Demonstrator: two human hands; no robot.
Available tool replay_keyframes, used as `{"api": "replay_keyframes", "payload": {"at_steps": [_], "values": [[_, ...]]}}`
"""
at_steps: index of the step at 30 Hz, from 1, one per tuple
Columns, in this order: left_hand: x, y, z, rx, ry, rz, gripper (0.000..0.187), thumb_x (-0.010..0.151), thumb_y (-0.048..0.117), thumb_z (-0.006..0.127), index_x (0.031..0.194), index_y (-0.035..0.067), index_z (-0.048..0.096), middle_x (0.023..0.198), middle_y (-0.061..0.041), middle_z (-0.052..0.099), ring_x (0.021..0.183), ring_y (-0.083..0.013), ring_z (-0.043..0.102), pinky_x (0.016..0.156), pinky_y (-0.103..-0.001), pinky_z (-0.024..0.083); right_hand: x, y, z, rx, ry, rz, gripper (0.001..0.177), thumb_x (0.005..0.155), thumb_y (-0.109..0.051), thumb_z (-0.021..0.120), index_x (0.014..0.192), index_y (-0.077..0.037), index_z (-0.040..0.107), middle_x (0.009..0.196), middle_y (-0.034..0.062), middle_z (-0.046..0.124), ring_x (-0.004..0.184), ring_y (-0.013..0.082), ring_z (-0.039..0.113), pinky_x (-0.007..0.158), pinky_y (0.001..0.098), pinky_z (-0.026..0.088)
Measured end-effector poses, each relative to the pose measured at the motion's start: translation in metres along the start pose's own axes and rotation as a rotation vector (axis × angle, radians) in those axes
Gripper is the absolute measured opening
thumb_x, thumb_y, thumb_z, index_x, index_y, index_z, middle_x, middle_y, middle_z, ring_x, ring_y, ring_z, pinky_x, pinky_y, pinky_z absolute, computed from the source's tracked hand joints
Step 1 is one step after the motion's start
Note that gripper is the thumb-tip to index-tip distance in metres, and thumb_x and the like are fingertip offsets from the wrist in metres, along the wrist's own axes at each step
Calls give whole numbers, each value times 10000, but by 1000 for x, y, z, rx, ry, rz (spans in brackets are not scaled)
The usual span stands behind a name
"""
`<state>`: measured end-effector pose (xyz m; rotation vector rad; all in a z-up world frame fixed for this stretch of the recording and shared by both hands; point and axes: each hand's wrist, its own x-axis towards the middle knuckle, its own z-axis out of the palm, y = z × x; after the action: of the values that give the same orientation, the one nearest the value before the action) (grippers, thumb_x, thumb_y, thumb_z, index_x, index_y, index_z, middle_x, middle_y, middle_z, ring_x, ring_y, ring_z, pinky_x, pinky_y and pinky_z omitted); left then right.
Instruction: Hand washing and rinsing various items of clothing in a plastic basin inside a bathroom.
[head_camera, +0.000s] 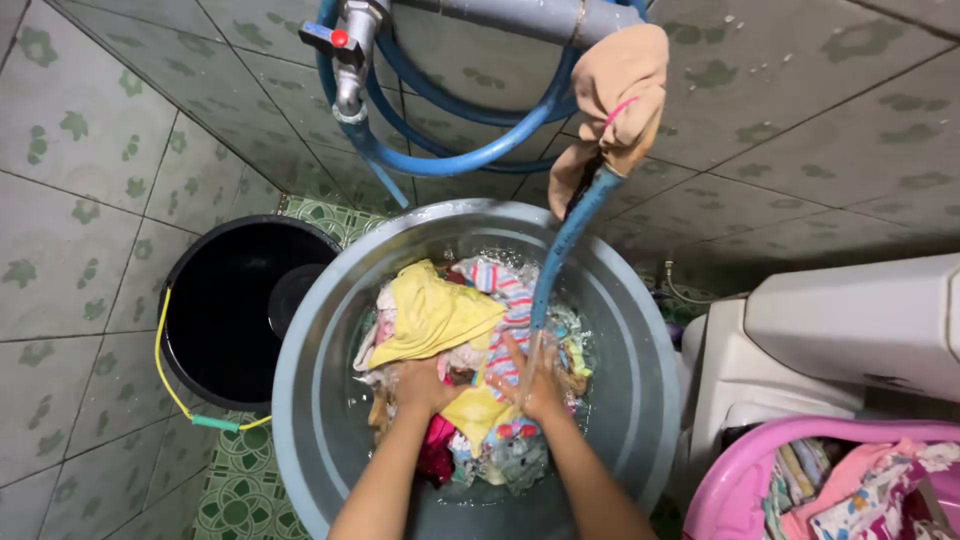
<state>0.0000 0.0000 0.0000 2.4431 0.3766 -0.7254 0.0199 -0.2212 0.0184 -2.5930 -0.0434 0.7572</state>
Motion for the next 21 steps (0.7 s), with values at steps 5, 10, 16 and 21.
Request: {"api": "replay_keyframes", "payload": {"at_steps": [5,10,16,21], "values": [[17,2,-11,-54,-17,20,972,658,683,831,1423,164,530,1451,-191,539,1339,-376,506,1089,-462,417,43,36,29,111,-21,-10,991,808,-771,613,1583,-212,353,1646,257,187,1547,486,132,1237,576,130],[-5,3,-9,-153,279,167,712,677,526,815,1260,137,689,1278,-192,678,1167,-402,618,978,-497,486,50,47,36,19,-175,216,1062,795,-818,599,1564,-109,409,1653,202,330,1565,360,305,1304,600,61],[-39,3,-6,-361,424,56,442,669,303,840,1026,51,774,962,-219,749,950,-407,705,885,-465,548,-8,5,0,358,489,94,1271,573,-295,904,1599,-66,189,1461,372,397,1269,495,435,1027,525,406],[-77,3,-28,-850,377,-7,328,646,115,782,956,51,696,814,-125,746,778,-239,717,758,-361,571,-30,26,36,1067,42,442,846,725,-95,757,1494,-189,415,1086,114,694,865,259,678,641,424,545]]}}
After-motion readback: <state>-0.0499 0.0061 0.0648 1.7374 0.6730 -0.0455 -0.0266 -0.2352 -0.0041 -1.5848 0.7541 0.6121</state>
